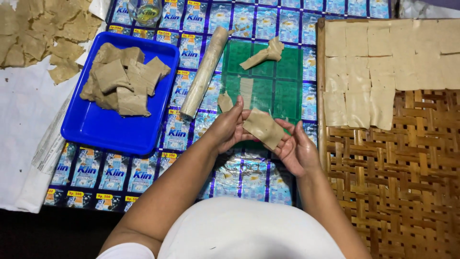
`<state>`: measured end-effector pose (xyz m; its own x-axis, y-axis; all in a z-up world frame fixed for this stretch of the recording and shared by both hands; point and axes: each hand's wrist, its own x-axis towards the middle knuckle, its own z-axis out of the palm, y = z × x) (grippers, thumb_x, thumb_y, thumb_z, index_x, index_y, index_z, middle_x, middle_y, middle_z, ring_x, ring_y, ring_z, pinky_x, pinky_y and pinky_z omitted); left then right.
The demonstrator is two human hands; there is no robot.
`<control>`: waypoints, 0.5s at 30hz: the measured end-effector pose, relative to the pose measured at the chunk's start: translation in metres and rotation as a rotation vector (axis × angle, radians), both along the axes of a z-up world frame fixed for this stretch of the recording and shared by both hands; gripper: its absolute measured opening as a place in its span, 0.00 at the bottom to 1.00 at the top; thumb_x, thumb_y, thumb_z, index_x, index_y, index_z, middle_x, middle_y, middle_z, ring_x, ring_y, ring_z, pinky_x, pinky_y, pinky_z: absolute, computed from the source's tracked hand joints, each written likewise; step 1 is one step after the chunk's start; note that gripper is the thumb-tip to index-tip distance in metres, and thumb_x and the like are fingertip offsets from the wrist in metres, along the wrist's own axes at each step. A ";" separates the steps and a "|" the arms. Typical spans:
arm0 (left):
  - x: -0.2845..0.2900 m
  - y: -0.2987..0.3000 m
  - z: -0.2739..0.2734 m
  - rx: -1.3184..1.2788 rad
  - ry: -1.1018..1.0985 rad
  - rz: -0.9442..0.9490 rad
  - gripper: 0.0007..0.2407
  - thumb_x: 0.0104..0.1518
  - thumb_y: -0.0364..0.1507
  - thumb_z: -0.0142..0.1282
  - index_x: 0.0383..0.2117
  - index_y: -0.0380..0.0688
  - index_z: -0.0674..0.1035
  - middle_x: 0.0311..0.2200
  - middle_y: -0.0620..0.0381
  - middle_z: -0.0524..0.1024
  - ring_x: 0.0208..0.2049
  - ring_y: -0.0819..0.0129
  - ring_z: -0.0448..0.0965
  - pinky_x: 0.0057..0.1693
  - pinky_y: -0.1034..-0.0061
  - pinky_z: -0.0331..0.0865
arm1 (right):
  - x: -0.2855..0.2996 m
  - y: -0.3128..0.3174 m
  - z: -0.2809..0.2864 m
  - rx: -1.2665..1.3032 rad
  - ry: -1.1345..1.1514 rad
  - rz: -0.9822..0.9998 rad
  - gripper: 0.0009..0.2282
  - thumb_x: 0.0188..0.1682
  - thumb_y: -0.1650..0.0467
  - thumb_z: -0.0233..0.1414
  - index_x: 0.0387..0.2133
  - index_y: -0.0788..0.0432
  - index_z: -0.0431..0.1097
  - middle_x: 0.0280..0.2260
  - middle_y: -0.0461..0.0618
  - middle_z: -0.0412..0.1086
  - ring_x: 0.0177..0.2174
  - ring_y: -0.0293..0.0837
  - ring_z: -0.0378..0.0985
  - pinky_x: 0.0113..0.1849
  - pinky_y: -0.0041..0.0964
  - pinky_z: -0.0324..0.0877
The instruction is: Flattening pieces of dough with a rolling pin and cutting them into rectangular sheets to be placed on a drying rack.
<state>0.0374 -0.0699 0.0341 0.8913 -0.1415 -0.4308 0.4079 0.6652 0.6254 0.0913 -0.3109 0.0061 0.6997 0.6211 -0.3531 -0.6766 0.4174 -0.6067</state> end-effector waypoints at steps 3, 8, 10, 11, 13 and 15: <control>0.000 -0.011 0.000 -0.018 0.033 -0.009 0.37 0.63 0.58 0.36 0.61 0.32 0.71 0.55 0.35 0.75 0.53 0.44 0.79 0.58 0.53 0.75 | -0.008 -0.019 0.021 -0.144 -0.096 -0.062 0.23 0.58 0.55 0.40 0.58 0.57 0.65 0.49 0.62 0.74 0.47 0.54 0.80 0.46 0.51 0.77; 0.000 -0.062 0.000 0.111 0.053 -0.074 0.38 0.63 0.59 0.34 0.67 0.38 0.64 0.61 0.39 0.70 0.61 0.48 0.72 0.63 0.58 0.69 | -0.013 -0.060 0.059 -0.477 -0.213 -0.144 0.18 0.61 0.62 0.39 0.59 0.56 0.66 0.44 0.58 0.75 0.38 0.45 0.82 0.36 0.36 0.79; -0.001 -0.069 -0.004 0.231 0.052 -0.104 0.39 0.63 0.60 0.32 0.70 0.39 0.59 0.64 0.42 0.67 0.64 0.51 0.69 0.64 0.62 0.67 | -0.005 -0.080 0.078 -0.612 -0.243 -0.178 0.16 0.61 0.64 0.40 0.58 0.54 0.68 0.41 0.57 0.76 0.34 0.42 0.82 0.32 0.31 0.80; -0.001 -0.067 -0.006 0.534 0.022 -0.105 0.35 0.64 0.59 0.32 0.69 0.47 0.63 0.66 0.46 0.66 0.67 0.54 0.64 0.69 0.63 0.58 | 0.003 -0.092 0.086 -0.743 -0.295 -0.182 0.15 0.62 0.64 0.41 0.55 0.51 0.71 0.37 0.53 0.75 0.32 0.42 0.80 0.31 0.32 0.79; -0.010 -0.065 -0.007 0.832 -0.012 -0.103 0.31 0.66 0.57 0.32 0.68 0.54 0.68 0.67 0.51 0.65 0.70 0.57 0.59 0.73 0.63 0.49 | 0.019 -0.112 0.107 -0.878 -0.347 -0.185 0.14 0.62 0.64 0.42 0.53 0.49 0.73 0.33 0.49 0.74 0.29 0.41 0.79 0.31 0.33 0.79; -0.025 -0.064 -0.001 1.377 -0.256 0.143 0.24 0.71 0.44 0.37 0.64 0.39 0.67 0.66 0.31 0.59 0.70 0.36 0.53 0.71 0.44 0.47 | 0.037 -0.128 0.133 -1.078 -0.466 -0.237 0.12 0.56 0.69 0.46 0.48 0.52 0.75 0.15 0.40 0.53 0.14 0.33 0.58 0.21 0.33 0.75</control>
